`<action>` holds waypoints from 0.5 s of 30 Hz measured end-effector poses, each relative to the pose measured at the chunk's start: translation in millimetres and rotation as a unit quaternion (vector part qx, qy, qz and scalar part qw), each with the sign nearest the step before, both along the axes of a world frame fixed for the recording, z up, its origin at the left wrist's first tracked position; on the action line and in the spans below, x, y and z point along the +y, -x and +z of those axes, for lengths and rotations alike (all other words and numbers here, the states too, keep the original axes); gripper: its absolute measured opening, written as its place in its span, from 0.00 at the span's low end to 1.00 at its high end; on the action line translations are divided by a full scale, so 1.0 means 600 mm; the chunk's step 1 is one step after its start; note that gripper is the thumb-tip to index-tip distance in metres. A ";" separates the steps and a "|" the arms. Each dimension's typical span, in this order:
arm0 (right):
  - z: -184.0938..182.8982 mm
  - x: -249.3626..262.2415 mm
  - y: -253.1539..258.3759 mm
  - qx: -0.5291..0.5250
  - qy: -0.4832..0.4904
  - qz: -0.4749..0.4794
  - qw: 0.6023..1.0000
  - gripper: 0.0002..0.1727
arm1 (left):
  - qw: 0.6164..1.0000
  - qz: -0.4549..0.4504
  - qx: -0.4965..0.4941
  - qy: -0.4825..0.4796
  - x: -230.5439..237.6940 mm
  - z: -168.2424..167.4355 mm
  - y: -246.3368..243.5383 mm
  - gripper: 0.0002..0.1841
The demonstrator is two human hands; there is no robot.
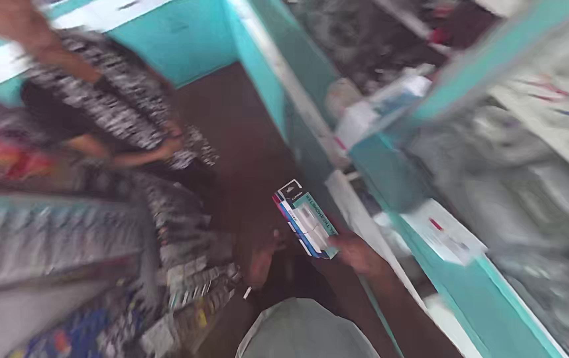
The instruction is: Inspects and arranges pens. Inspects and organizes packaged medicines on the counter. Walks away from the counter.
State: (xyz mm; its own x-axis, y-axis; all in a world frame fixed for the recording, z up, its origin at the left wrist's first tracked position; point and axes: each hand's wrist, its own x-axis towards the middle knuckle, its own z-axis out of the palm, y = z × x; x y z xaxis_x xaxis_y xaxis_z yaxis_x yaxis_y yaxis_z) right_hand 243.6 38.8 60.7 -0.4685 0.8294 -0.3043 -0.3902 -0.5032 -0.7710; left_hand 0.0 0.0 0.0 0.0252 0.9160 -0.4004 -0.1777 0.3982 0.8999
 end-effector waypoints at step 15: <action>0.031 -0.433 0.574 -0.035 -0.577 0.568 0.586 0.46 | 0.714 0.672 -0.090 -0.172 -0.676 0.101 0.223 0.49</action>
State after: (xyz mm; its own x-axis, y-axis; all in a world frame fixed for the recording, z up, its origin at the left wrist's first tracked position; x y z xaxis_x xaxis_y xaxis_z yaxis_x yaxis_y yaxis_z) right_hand -100.6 -221.1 79.3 -0.9374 -0.3337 0.0996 -0.2555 0.4648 -0.8477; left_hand -134.0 -405.9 60.8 -0.9475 0.2040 -0.2464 -0.3162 -0.4809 0.8178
